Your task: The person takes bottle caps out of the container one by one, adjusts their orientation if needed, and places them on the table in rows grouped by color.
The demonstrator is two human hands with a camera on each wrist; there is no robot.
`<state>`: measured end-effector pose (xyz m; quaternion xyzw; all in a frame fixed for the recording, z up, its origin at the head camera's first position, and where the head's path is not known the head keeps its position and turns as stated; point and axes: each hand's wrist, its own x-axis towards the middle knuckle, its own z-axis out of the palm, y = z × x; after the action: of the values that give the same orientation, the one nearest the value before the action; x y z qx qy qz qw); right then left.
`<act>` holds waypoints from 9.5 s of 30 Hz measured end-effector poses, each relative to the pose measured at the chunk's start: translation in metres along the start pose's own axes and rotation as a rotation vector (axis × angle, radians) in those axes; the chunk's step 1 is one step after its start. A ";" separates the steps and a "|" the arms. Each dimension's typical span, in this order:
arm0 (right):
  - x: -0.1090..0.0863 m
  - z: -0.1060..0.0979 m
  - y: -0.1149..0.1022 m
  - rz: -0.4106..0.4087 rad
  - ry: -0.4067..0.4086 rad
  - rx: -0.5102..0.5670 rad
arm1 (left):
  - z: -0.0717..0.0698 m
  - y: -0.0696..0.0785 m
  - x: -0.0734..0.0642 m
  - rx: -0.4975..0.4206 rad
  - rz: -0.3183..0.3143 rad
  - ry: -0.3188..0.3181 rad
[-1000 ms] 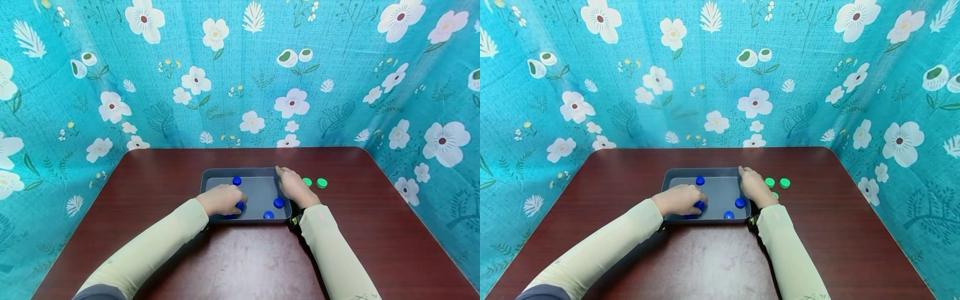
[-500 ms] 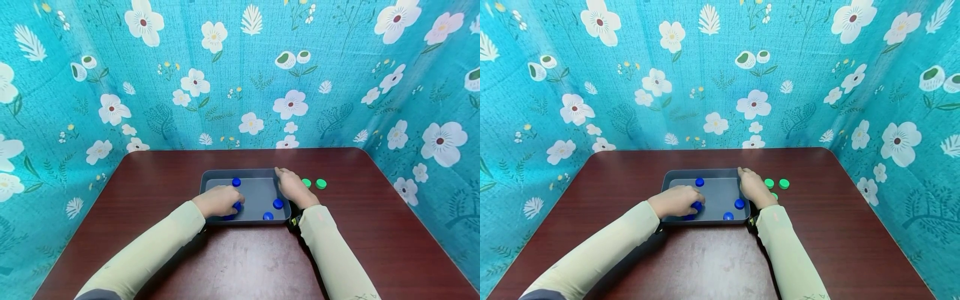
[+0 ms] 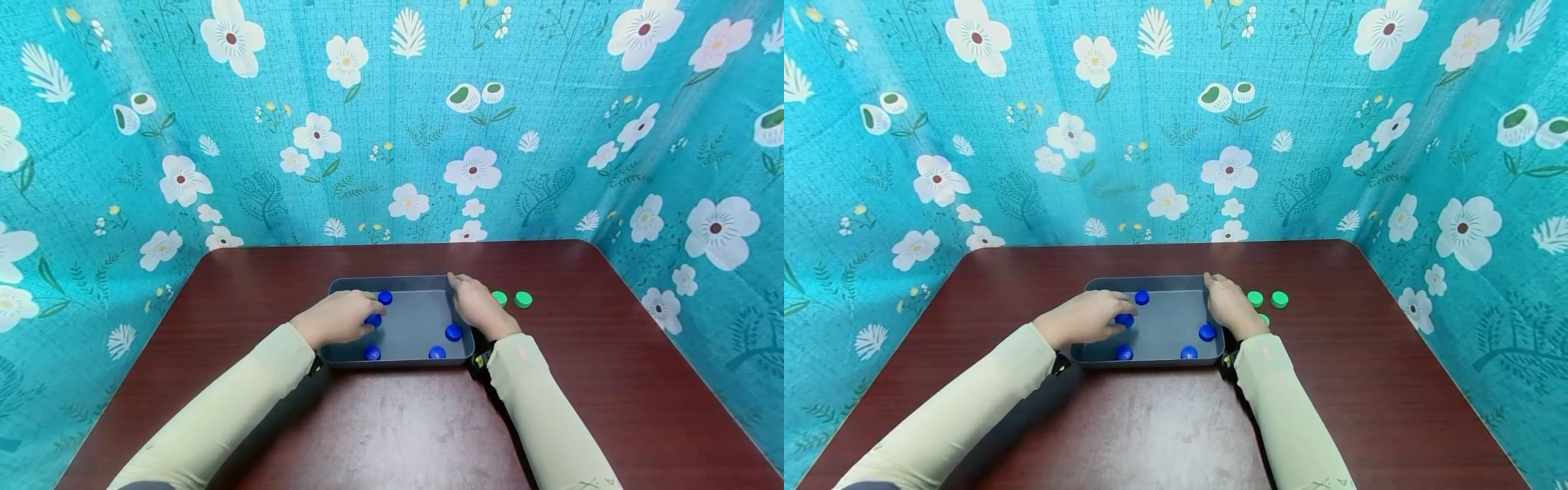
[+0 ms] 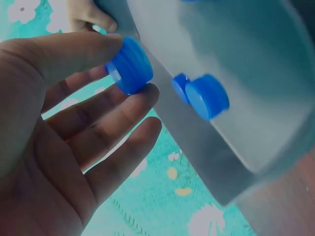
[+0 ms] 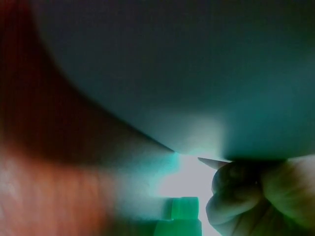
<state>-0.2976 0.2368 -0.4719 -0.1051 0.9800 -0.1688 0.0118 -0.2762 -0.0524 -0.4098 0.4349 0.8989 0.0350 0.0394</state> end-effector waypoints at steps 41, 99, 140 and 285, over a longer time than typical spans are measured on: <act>-0.008 0.003 0.007 -0.009 0.043 0.000 | -0.002 -0.079 -0.043 -0.029 -0.254 0.108; 0.004 0.006 0.004 -0.016 0.035 0.023 | 0.034 -0.112 -0.040 -0.028 -0.341 -0.052; 0.002 0.002 0.003 -0.028 0.018 0.037 | -0.005 -0.084 -0.023 -0.013 -0.284 0.073; 0.003 0.005 0.006 -0.045 0.037 0.017 | -0.002 -0.079 -0.029 0.030 -0.185 0.062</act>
<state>-0.3014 0.2398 -0.4782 -0.1240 0.9759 -0.1791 -0.0092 -0.3203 -0.1239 -0.4144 0.3491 0.9365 0.0311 0.0080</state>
